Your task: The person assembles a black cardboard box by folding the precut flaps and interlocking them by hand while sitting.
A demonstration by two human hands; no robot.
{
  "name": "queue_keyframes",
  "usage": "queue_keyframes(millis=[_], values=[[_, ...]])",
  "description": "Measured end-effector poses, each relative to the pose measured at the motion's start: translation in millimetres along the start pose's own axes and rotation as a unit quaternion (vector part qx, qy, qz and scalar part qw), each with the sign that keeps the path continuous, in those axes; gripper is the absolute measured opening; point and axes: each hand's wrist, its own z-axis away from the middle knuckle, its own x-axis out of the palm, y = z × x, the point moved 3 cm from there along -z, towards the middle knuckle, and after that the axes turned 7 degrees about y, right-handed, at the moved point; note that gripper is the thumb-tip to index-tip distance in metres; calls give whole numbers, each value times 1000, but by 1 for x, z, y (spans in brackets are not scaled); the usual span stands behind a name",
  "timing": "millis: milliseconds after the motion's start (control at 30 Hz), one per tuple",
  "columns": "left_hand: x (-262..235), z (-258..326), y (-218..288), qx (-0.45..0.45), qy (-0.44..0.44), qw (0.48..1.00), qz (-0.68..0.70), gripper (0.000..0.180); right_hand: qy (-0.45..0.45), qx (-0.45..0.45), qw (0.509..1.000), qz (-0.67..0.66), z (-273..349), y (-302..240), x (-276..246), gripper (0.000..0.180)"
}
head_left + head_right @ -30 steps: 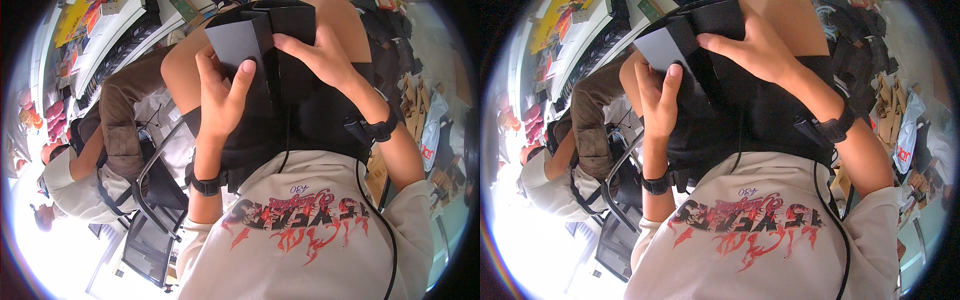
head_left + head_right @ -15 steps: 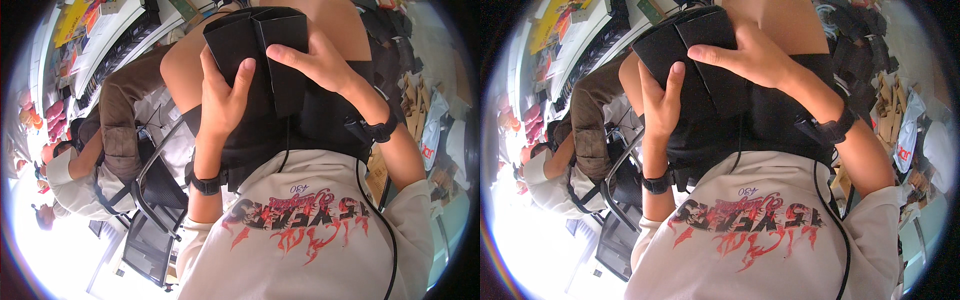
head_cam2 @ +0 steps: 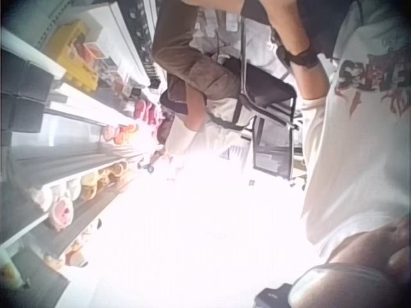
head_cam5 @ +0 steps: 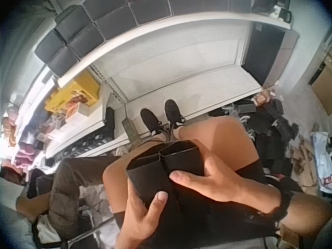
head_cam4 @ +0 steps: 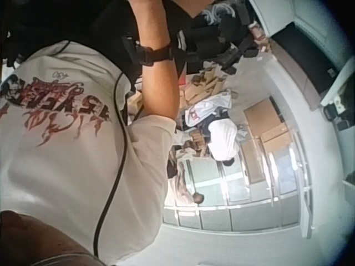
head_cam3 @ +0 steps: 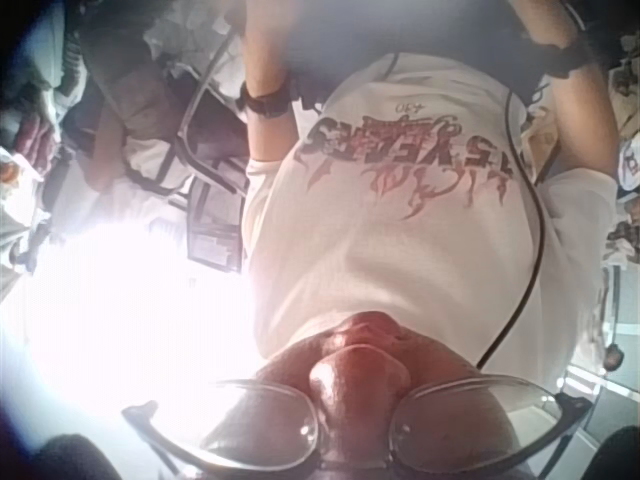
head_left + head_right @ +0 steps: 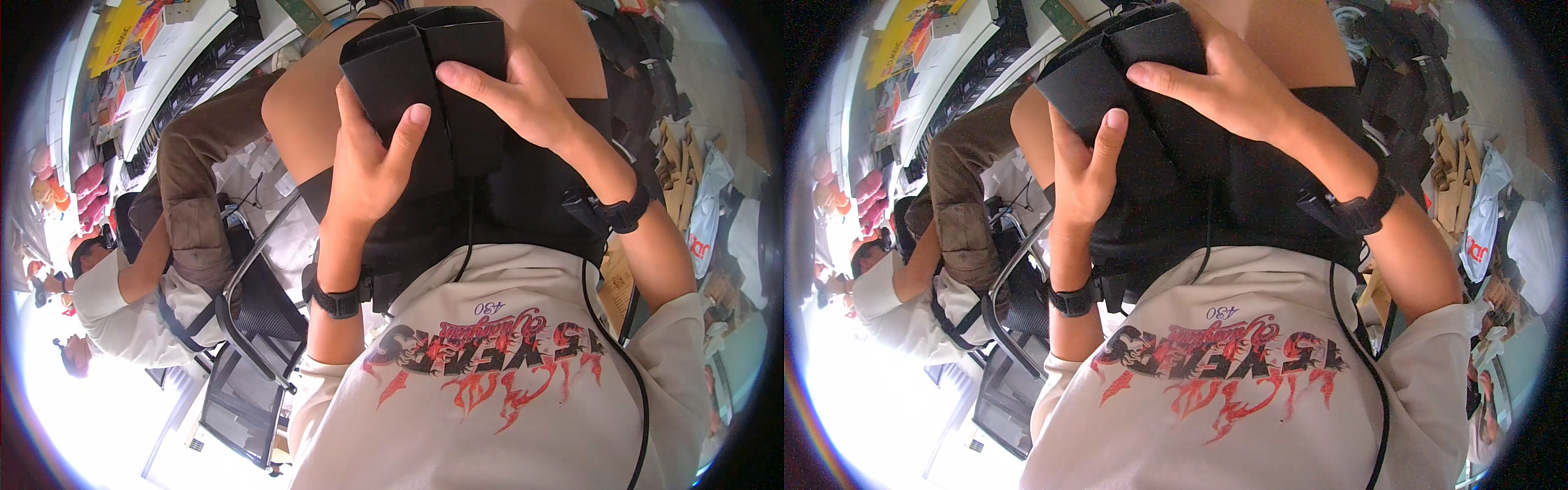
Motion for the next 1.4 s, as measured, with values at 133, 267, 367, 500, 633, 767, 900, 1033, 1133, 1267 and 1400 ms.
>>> queue_keyframes(millis=[133,267,367,500,633,767,900,1033,1133,1267,1400], values=[[1,-1,0,9,3,1000,0,62,-1,-5,997,-74,-5,0,1,59],[2,-1,-2,26,7,999,-18,63,-18,-1,998,-67,-5,-4,1,58],[3,0,0,18,7,1000,-20,63,-18,-5,997,-73,-4,-5,1,56],[2,0,-3,44,11,998,-31,63,-31,-15,997,-65,-5,-4,2,54],[3,0,-3,18,4,999,-32,62,-17,-8,998,-64,-2,-4,0,53],[4,0,-4,50,11,998,-32,62,-16,-35,997,-64,-2,-1,1,53],[4,-1,-4,47,12,999,-17,60,-20,-19,998,-55,-2,0,1,54],[2,-1,-6,42,10,999,-17,60,-23,-5,998,-65,-3,0,3,56],[1,-2,-6,48,8,998,-27,60,-10,-15,998,-59,-3,0,4,58],[0,-3,-7,33,9,999,-36,61,-21,-6,998,-58,-6,-1,5,60],[-1,-4,-8,29,8,999,-40,61,-20,0,999,-44,-8,-4,5,60]])
